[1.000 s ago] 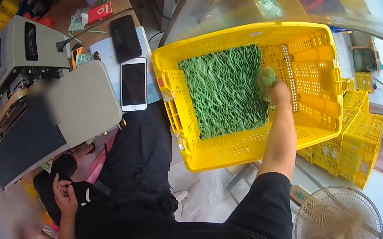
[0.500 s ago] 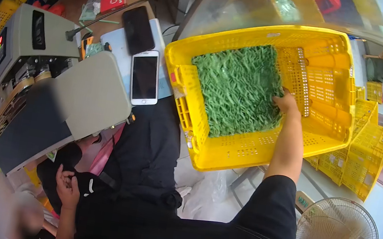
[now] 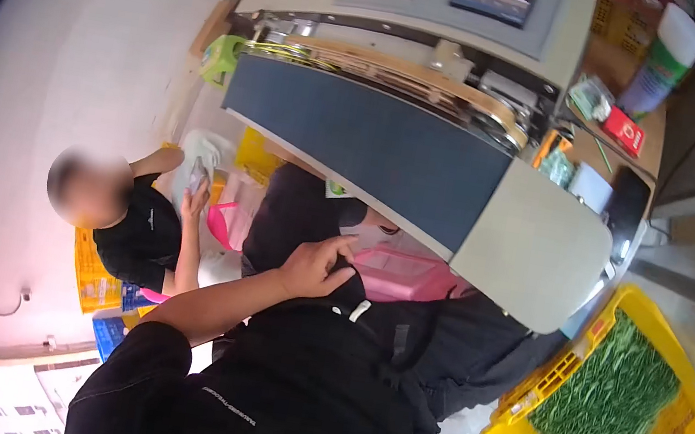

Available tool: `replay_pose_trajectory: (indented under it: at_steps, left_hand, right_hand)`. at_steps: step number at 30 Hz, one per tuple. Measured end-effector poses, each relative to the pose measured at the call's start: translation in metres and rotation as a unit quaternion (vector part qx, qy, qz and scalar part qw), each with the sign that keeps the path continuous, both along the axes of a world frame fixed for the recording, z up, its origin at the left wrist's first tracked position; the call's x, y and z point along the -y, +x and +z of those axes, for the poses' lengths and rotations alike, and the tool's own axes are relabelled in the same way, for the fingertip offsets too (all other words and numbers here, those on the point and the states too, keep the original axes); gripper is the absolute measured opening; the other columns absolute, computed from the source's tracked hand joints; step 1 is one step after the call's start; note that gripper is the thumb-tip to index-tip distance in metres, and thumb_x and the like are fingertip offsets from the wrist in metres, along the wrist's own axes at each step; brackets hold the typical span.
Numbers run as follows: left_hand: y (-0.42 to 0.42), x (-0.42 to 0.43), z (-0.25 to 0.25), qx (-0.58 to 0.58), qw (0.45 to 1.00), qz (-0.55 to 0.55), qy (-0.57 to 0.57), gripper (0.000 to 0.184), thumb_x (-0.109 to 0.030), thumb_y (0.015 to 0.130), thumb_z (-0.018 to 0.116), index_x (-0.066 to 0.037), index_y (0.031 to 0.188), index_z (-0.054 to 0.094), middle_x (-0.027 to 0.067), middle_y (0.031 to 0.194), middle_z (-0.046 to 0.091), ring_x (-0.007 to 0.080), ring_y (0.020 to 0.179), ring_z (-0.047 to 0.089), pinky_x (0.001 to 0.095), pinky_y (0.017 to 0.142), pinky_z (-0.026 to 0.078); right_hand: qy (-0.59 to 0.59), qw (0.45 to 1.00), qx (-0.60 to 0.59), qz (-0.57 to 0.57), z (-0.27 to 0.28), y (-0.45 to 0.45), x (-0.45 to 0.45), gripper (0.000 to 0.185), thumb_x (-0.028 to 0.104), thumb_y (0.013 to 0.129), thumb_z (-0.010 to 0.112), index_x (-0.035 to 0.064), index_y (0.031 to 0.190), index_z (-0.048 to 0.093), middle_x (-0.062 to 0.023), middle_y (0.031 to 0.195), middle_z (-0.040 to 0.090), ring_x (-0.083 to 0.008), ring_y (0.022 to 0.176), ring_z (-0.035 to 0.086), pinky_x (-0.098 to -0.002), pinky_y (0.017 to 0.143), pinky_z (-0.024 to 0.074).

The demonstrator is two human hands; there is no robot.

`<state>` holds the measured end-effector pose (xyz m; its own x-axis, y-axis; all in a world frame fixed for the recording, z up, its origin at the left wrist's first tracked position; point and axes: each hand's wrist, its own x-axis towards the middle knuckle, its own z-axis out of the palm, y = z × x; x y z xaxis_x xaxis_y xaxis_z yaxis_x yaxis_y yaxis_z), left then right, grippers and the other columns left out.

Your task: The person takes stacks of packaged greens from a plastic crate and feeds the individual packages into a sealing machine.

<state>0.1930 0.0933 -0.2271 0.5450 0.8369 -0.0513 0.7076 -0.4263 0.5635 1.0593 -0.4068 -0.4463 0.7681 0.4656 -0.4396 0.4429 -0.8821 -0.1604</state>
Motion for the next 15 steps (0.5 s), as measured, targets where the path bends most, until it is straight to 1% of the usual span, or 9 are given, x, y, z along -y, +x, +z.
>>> replay_pose_trajectory:
  at_steps: [3, 5, 6, 8, 9, 11, 12, 14, 15]
  left_hand:
    - [-0.003, 0.003, -0.002, 0.022, 1.000, -0.011, -0.001, 0.056, -0.015, 0.088, 0.073, -0.003, 0.138, 0.050, 0.0020, 0.094, 0.069, 0.0169, 0.055, 0.055, 0.0317, 0.054, 0.049]
    - [-0.008, 0.007, -0.006, 0.019, 1.000, -0.009, 0.000, 0.056, -0.016, 0.088, 0.073, -0.003, 0.138, 0.050, 0.0020, 0.094, 0.069, 0.0166, 0.055, 0.055, 0.0316, 0.054, 0.048]
    - [-0.007, 0.006, -0.011, 0.024, 1.000, -0.011, 0.001, 0.057, -0.016, 0.088, 0.073, -0.003, 0.138, 0.050, 0.0020, 0.094, 0.069, 0.0163, 0.055, 0.055, 0.0316, 0.054, 0.048]
    - [-0.004, 0.003, -0.008, 0.022, 1.000, -0.021, -0.001, 0.057, -0.017, 0.088, 0.073, -0.003, 0.138, 0.050, 0.0020, 0.094, 0.069, 0.0167, 0.055, 0.055, 0.0320, 0.054, 0.048]
    - [-0.002, 0.004, -0.004, 0.017, 0.999, -0.028, 0.000, 0.057, -0.017, 0.089, 0.073, -0.003, 0.139, 0.049, 0.0020, 0.094, 0.070, 0.0170, 0.055, 0.055, 0.0324, 0.054, 0.048]
    - [0.000, 0.002, -0.003, 0.002, 1.000, -0.022, -0.001, 0.052, -0.019, 0.088, 0.073, -0.004, 0.135, 0.054, 0.0020, 0.094, 0.070, 0.0174, 0.058, 0.059, 0.0316, 0.057, 0.051]
    - [-0.002, -0.001, -0.007, -0.002, 1.000, -0.020, 0.002, 0.051, -0.019, 0.088, 0.073, -0.005, 0.133, 0.056, 0.0018, 0.095, 0.070, 0.0174, 0.060, 0.061, 0.0308, 0.058, 0.052]
    - [-0.008, -0.007, -0.014, -0.001, 1.000, -0.009, -0.003, 0.046, -0.021, 0.086, 0.074, -0.006, 0.127, 0.059, 0.0066, 0.094, 0.070, 0.0250, 0.068, 0.067, 0.0363, 0.064, 0.056]
    - [-0.013, -0.011, -0.015, -0.076, 0.996, -0.005, 0.043, 0.045, -0.021, 0.086, 0.073, -0.008, 0.128, 0.060, 0.0091, 0.097, 0.070, 0.0291, 0.080, 0.068, 0.0407, 0.074, 0.057]
  right_hand:
    - [0.027, 0.999, -0.005, -0.030, -0.009, -0.007, -0.006, 0.056, 0.018, 0.095, 0.060, -0.0058, 0.144, 0.046, -0.0295, 0.135, 0.059, -0.0455, 0.123, 0.057, -0.0468, 0.102, 0.0453]
    - [-0.053, 0.999, 0.006, -0.013, -0.011, -0.011, -0.012, 0.054, 0.017, 0.094, 0.062, -0.0055, 0.142, 0.048, -0.0295, 0.130, 0.062, -0.0463, 0.120, 0.059, -0.0473, 0.100, 0.0469]
    - [-0.032, 0.992, 0.112, 0.048, -0.014, -0.019, -0.011, 0.053, 0.015, 0.093, 0.064, -0.0055, 0.139, 0.050, -0.0303, 0.128, 0.062, -0.0463, 0.120, 0.059, -0.0473, 0.099, 0.0479]
    - [-0.018, 0.988, 0.128, 0.080, 0.000, -0.026, -0.013, 0.051, 0.014, 0.094, 0.064, -0.0059, 0.139, 0.050, -0.0304, 0.130, 0.062, -0.0459, 0.120, 0.059, -0.0473, 0.099, 0.0476]
    - [0.007, 0.996, 0.074, 0.056, 0.044, -0.061, -0.044, 0.053, 0.018, 0.092, 0.067, -0.0130, 0.132, 0.052, -0.0338, 0.123, 0.063, -0.0472, 0.118, 0.059, -0.0496, 0.101, 0.0454]
    - [-0.104, 0.985, 0.106, 0.093, 0.055, -0.051, -0.039, 0.049, 0.018, 0.092, 0.067, -0.0121, 0.128, 0.055, -0.0322, 0.121, 0.064, -0.0468, 0.116, 0.060, -0.0488, 0.098, 0.0471]
    - [-0.048, 0.994, 0.078, 0.066, 0.044, -0.036, -0.025, 0.046, 0.016, 0.091, 0.067, -0.0089, 0.128, 0.058, -0.0298, 0.122, 0.065, -0.0450, 0.114, 0.061, -0.0474, 0.095, 0.0488]
    - [-0.030, 0.997, 0.066, 0.026, 0.064, -0.044, -0.029, 0.045, 0.014, 0.090, 0.067, -0.0070, 0.129, 0.059, -0.0284, 0.122, 0.066, -0.0443, 0.113, 0.062, -0.0478, 0.095, 0.0494]
    - [-0.010, 0.999, 0.044, -0.011, 0.068, -0.051, -0.037, 0.045, 0.013, 0.089, 0.067, -0.0050, 0.129, 0.059, -0.0271, 0.121, 0.067, -0.0436, 0.111, 0.063, -0.0481, 0.094, 0.0501]
